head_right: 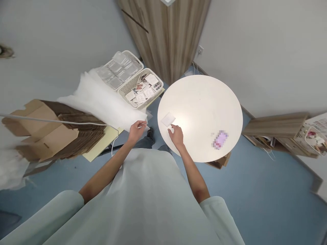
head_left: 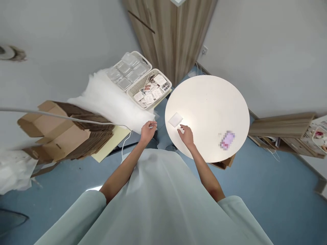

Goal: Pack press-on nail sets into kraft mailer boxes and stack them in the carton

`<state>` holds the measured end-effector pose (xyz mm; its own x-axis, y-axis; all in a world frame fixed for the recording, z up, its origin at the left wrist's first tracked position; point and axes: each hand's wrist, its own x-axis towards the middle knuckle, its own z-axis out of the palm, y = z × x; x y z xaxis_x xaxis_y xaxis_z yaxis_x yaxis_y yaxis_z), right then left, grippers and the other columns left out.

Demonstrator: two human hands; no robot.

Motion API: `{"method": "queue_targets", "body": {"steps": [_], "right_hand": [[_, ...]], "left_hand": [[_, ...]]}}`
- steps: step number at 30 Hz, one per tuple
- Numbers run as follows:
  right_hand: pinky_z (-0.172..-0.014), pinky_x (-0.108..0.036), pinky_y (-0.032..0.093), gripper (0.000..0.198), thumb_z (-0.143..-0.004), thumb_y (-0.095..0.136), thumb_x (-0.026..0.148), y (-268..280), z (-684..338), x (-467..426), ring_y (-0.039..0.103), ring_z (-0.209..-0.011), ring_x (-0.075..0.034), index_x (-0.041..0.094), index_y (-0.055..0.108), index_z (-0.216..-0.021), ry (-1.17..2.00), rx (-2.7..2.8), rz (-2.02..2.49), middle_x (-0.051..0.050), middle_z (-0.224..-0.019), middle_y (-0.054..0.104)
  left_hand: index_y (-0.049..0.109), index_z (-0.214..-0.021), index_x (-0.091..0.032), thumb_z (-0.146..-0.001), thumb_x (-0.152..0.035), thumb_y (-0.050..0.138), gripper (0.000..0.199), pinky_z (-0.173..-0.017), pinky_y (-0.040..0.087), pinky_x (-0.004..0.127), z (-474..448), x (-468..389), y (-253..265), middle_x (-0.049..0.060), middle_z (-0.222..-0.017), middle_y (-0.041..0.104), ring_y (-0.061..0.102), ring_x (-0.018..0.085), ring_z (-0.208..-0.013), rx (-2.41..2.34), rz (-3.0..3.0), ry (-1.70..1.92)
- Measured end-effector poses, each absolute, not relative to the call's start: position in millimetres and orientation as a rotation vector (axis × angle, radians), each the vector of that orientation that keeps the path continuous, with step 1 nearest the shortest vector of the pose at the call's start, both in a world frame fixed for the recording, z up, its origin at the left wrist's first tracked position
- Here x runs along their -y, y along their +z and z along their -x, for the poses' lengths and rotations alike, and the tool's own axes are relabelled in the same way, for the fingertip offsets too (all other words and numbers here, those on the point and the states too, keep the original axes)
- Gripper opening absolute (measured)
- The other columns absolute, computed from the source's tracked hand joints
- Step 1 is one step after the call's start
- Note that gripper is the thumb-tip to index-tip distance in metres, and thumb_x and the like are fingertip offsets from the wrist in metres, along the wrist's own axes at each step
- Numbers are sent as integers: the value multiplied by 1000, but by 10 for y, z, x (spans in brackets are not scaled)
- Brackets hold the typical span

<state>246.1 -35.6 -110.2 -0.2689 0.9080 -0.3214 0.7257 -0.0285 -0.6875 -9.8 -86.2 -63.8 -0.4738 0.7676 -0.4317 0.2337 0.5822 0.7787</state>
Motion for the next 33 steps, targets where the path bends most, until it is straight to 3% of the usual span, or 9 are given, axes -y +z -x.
{"method": "queue_targets", "body": {"steps": [11,20,23,28,33], "right_hand": [[-111,-49,57,40,-108,59,42,-596,-1945,262,70,-125,-31,21,76,-137,1145,2154,1372,-15,-134,78],[-111,-49,59,39,-107,60,44,-210,-908,725,71,-126,-31,22,78,-133,1068,2270,1211,-14,-133,78],[-111,-49,59,37,-107,61,43,-183,-481,909,71,-127,-30,23,79,-131,1070,2335,1145,-14,-132,79],[-113,-48,58,35,-108,61,42,-129,211,1170,71,-127,-30,23,79,-133,1060,2430,1047,-13,-132,78],[-115,-45,57,34,-111,61,41,-29,687,1319,70,-129,-28,24,78,-135,1041,2524,993,-12,-133,78]], "left_hand": [[71,-98,-21,-88,-39,71,21,-103,63,45,579,1347,-405,15,-128,82,76,29,-117,-2009,-629,1284],[69,-112,-21,-96,-25,65,17,-125,47,49,1648,1953,-377,13,-137,75,67,28,-136,-2279,-700,1457],[67,-119,-20,-98,-21,66,21,-126,43,52,2103,2305,-392,14,-140,71,61,31,-139,-2486,-713,1344],[70,-129,-17,-94,-29,78,38,-120,43,59,2663,2700,-534,19,-136,72,58,43,-139,-2523,-794,839],[74,-128,-18,-97,-28,67,33,-116,46,56,2916,2804,-725,19,-136,74,60,42,-136,-2421,-1002,615]]}}
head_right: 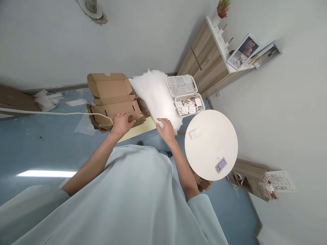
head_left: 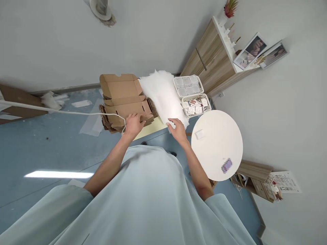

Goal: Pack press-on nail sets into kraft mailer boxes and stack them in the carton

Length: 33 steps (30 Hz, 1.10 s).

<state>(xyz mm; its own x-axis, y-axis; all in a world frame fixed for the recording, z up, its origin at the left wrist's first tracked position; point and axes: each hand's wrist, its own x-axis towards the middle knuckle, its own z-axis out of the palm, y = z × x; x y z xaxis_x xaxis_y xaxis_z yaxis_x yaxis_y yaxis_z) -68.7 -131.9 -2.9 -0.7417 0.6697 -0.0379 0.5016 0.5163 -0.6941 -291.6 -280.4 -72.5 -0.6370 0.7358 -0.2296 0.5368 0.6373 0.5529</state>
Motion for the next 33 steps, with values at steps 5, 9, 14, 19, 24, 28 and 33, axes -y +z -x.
{"method": "queue_targets", "body": {"steps": [5,9,14,19,24,28,33], "right_hand": [[-116,-43,55,32,-111,62,36,31,979,1423,70,-129,-27,24,78,-136,1007,2624,950,-11,-135,78],[-122,-44,51,32,-110,63,32,-33,1253,1532,67,-135,-28,23,76,-138,993,2789,887,-11,-141,76],[-128,-45,45,38,-111,61,26,-260,1617,1644,59,-146,-30,17,71,-146,953,3031,791,-15,-157,67],[-118,-49,54,34,-110,61,24,-418,1779,1707,61,-140,-34,13,71,-140,792,3223,863,-18,-145,73],[-103,-49,61,27,-110,60,26,-440,1844,1709,64,-138,-38,13,74,-129,755,3349,958,-21,-135,77],[-100,-50,62,26,-108,60,24,-471,1919,1668,69,-134,-40,14,77,-126,779,3380,1055,-22,-129,79],[-101,-46,63,22,-100,73,22,-476,1908,1668,73,-130,-37,18,78,-121,973,3252,1049,-16,-122,84]], "left_hand": [[77,-125,-19,-102,-33,56,34,-113,48,55,3031,2813,-861,18,-131,77,64,40,-129,-2361,-1118,638],[80,-116,-19,-104,-32,45,39,-109,51,55,3071,2760,-946,20,-120,80,69,40,-120,-2364,-1138,745],[81,-105,-18,-106,-39,41,45,-103,55,57,3100,2654,-993,24,-105,79,72,42,-112,-2412,-1073,860],[81,-98,-21,-98,-36,55,30,-102,57,55,3139,2626,-935,22,-102,79,73,42,-113,-2386,-1047,876],[83,-90,-23,-94,-26,55,29,-97,58,52,3101,2693,-800,19,-100,79,73,40,-110,-2347,-1080,802],[87,-103,-25,-96,-24,52,36,-99,58,53,3056,2748,-564,18,-110,81,72,39,-113,-2368,-1187,889],[88,-116,-26,-103,-30,53,37,-106,56,54,3105,2742,-48,14,-121,81,71,37,-117,-2404,-1205,1194]]}}
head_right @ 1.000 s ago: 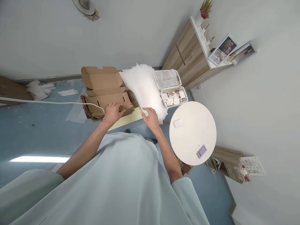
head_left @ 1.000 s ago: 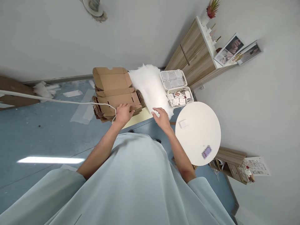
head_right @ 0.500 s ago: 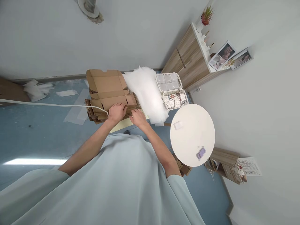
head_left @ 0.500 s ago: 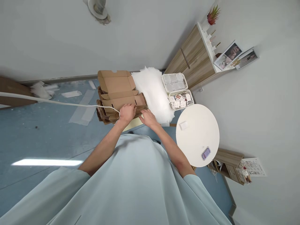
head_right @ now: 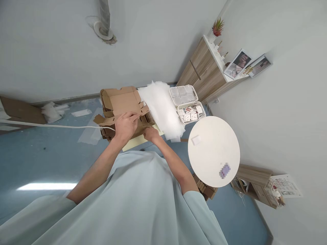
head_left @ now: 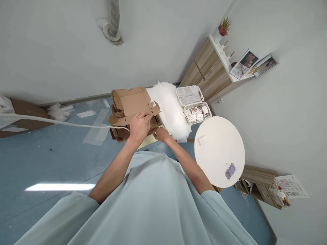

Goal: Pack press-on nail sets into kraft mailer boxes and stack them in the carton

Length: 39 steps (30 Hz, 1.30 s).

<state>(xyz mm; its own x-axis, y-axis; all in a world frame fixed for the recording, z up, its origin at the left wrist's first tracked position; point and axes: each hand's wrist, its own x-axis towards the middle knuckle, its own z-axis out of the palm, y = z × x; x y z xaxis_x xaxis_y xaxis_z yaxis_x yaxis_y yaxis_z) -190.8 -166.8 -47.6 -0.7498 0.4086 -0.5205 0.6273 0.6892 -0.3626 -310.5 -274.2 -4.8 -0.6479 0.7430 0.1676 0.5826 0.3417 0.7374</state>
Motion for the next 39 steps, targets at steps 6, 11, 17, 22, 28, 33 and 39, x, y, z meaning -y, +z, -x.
{"method": "queue_targets", "body": {"steps": [6,11,17,22,28,33,39], "right_hand": [[-98,-38,63,31,-109,64,40,31,1427,1440,81,-108,-27,25,80,-131,-1228,-2742,-1060,-9,-122,86],[-89,-37,64,53,-105,60,67,943,682,1033,76,-108,-26,21,82,-118,-1436,-3023,-1574,-11,-123,83],[-88,-39,63,49,-93,77,66,1421,-339,796,76,-110,-27,21,75,-114,-1414,-2966,-2151,-11,-118,82],[-88,-42,65,38,-92,73,54,1108,-1391,708,77,-107,-28,20,71,-110,-1514,-2674,-2653,-13,-118,82],[-93,-46,63,33,-87,71,50,444,-2753,722,76,-104,-30,22,69,-105,-1539,-2225,-3050,-13,-113,83],[-96,-46,62,39,-80,73,55,-274,-3591,847,77,-101,-29,22,67,-100,-1727,-1785,-3206,-12,-107,83],[-83,-39,62,38,-74,75,51,-1009,-4119,1017,78,-94,-26,22,64,-96,-1980,-1307,-3159,-13,-101,85]], "left_hand": [[86,-124,-31,-106,-27,53,37,-112,54,55,3081,2640,555,9,-132,79,71,35,-127,-2363,-1320,1457],[84,-126,-31,-110,-29,50,37,-120,52,55,2685,2331,800,7,-139,79,69,34,-139,-2118,-1582,1485],[77,-140,-31,-112,-23,43,45,-127,49,59,1834,1775,859,8,-155,72,55,32,-159,-1623,-2039,1206],[65,-157,-32,-111,-19,44,52,-135,43,60,948,1303,657,8,-166,64,46,28,-165,-1274,-2365,996],[62,-162,-27,-106,-7,49,61,-136,43,57,-326,789,34,12,-169,58,44,29,-166,-992,-2554,702],[64,-157,-20,-103,0,51,59,-133,45,52,-1212,592,-617,18,-166,60,47,29,-164,-805,-2609,413],[65,-155,-18,-100,0,48,60,-130,46,49,-1768,583,-1355,20,-167,59,52,29,-161,-714,-2575,112]]}}
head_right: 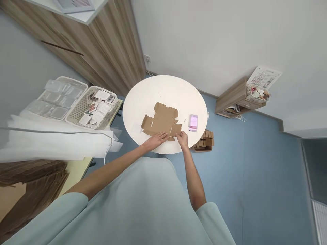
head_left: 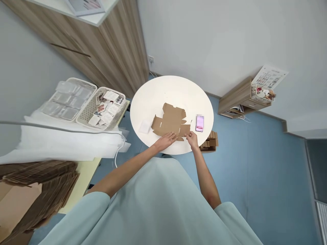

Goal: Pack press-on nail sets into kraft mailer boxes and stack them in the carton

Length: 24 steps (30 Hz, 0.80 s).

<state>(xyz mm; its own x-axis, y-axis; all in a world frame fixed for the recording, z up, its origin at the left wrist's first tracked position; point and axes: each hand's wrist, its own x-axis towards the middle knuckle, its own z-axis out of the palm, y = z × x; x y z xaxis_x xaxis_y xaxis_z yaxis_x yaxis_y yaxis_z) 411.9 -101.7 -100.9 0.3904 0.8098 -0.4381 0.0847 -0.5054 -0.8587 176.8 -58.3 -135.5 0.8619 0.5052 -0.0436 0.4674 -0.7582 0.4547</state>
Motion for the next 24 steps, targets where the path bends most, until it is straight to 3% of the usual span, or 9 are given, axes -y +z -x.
{"method": "queue_targets", "body": {"steps": [6,11,16,20,24], "right_hand": [[-79,-35,60,31,-73,74,43,-1528,-4343,1088,75,-82,-22,22,62,-92,1260,673,2001,-5,-85,82],[-78,-33,60,26,-74,75,40,-1775,-4399,1106,76,-85,-23,22,64,-90,1286,646,2114,-5,-85,82],[-103,-44,58,29,-78,73,29,-1805,-4513,1090,75,-115,-30,20,71,-105,1219,671,2286,-13,-116,83],[-123,-51,47,48,-93,64,27,-1690,-4587,927,56,-146,-36,13,67,-138,947,954,2427,-21,-150,68],[-128,-48,44,60,-101,58,26,-1612,-4525,563,51,-153,-34,10,53,-158,910,1273,2393,-22,-162,58]], "left_hand": [[60,-161,-20,-100,-9,49,63,-128,48,53,-1976,619,-1962,24,-166,59,56,31,-158,-654,-2464,17],[57,-165,-21,-99,-1,40,71,-125,52,55,-2045,643,-2123,22,-174,49,47,34,-164,-666,-2439,-255],[54,-167,-17,-96,2,39,75,-134,40,59,-1867,530,-2153,23,-175,47,43,35,-167,-871,-2372,-288],[47,-167,0,-91,3,44,76,-136,36,56,-1596,374,-2138,32,-177,39,37,39,-169,-1012,-2305,-364],[55,-162,-6,-89,2,50,74,-135,38,52,-1483,296,-2048,28,-178,41,39,37,-168,-1078,-2201,-371]]}}
